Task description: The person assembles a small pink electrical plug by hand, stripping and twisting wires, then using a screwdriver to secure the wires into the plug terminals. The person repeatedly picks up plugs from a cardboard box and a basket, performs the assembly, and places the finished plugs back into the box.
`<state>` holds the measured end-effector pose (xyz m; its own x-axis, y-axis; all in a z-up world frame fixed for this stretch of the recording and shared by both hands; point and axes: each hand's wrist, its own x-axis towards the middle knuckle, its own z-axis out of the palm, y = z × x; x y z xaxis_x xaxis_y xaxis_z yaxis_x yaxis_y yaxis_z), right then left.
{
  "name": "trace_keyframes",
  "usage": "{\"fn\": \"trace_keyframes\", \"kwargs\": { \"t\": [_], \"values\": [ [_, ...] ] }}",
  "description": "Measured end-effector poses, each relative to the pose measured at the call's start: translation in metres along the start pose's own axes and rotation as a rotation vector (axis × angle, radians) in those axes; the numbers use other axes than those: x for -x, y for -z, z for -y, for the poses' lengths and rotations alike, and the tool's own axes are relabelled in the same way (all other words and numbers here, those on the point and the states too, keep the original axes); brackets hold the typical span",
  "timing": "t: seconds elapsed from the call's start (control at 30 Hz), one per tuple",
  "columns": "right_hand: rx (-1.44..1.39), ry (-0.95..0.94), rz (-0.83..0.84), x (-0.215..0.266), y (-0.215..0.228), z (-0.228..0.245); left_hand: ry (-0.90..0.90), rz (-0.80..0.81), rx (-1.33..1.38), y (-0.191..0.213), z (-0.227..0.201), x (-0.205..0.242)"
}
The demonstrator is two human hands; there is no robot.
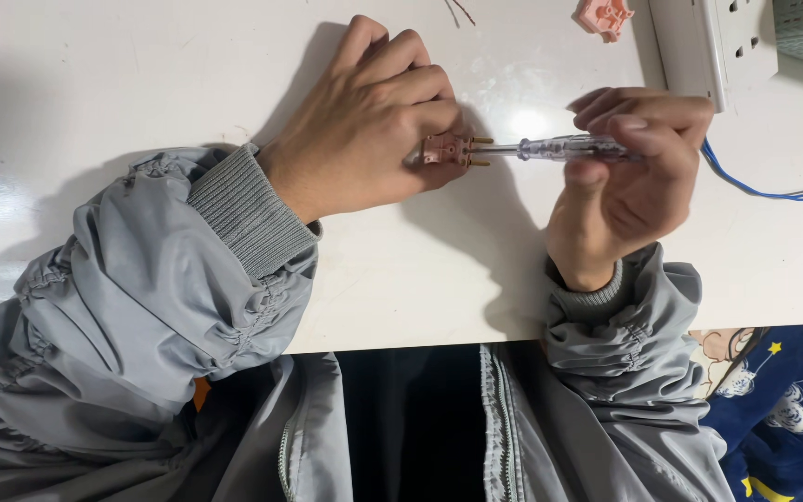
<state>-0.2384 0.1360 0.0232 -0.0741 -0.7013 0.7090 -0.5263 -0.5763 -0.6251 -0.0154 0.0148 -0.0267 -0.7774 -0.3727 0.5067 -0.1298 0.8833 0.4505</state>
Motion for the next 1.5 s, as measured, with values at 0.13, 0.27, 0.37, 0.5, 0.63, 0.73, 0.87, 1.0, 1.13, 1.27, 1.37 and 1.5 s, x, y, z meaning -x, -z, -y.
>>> {"fn": "trace_keyframes", "kwargs": {
  "t": [0.13, 0.27, 0.37, 0.5, 0.63, 0.73, 0.87, 1.0, 1.13, 1.27, 1.37, 1.5],
  "values": [
    [0.0, 0.052, 0.007, 0.007, 0.006, -0.002, 0.004, -0.014, 0.004, -0.002, 0.001, 0.0],
    [0.085, -0.028, 0.036, -0.001, -0.001, 0.011, -0.001, -0.012, 0.02, -0.003, 0.0, 0.001],
    [0.103, -0.043, -0.032, 0.002, 0.002, 0.005, 0.023, 0.047, -0.016, -0.003, 0.002, -0.001],
    [0.011, 0.02, -0.006, 0.01, 0.006, -0.001, 0.017, -0.013, 0.006, 0.0, -0.002, -0.002],
    [0.048, -0.01, 0.008, 0.01, 0.006, 0.0, 0.009, 0.011, 0.001, 0.003, -0.001, -0.002],
    [-0.059, 0.018, 0.012, 0.015, 0.01, -0.002, 0.023, 0.013, -0.029, 0.001, -0.002, -0.002],
    [0.027, 0.02, 0.05, 0.006, 0.007, 0.003, 0.033, -0.007, 0.052, 0.002, -0.002, -0.003],
    [-0.009, -0.014, 0.031, 0.016, 0.012, -0.002, 0.007, -0.019, 0.005, 0.001, -0.002, -0.001],
    [0.036, -0.004, 0.083, 0.007, 0.009, 0.003, 0.014, 0.015, 0.006, 0.001, 0.0, 0.0],
    [0.015, 0.029, 0.028, 0.012, 0.01, 0.002, 0.017, -0.009, 0.006, 0.002, -0.002, -0.002],
    [-0.039, -0.047, 0.049, 0.01, 0.01, 0.005, 0.015, -0.005, -0.011, 0.001, -0.001, -0.001],
    [-0.035, -0.033, 0.028, 0.015, 0.012, 0.001, 0.012, 0.012, 0.001, 0.002, -0.001, -0.001]
  ]
}}
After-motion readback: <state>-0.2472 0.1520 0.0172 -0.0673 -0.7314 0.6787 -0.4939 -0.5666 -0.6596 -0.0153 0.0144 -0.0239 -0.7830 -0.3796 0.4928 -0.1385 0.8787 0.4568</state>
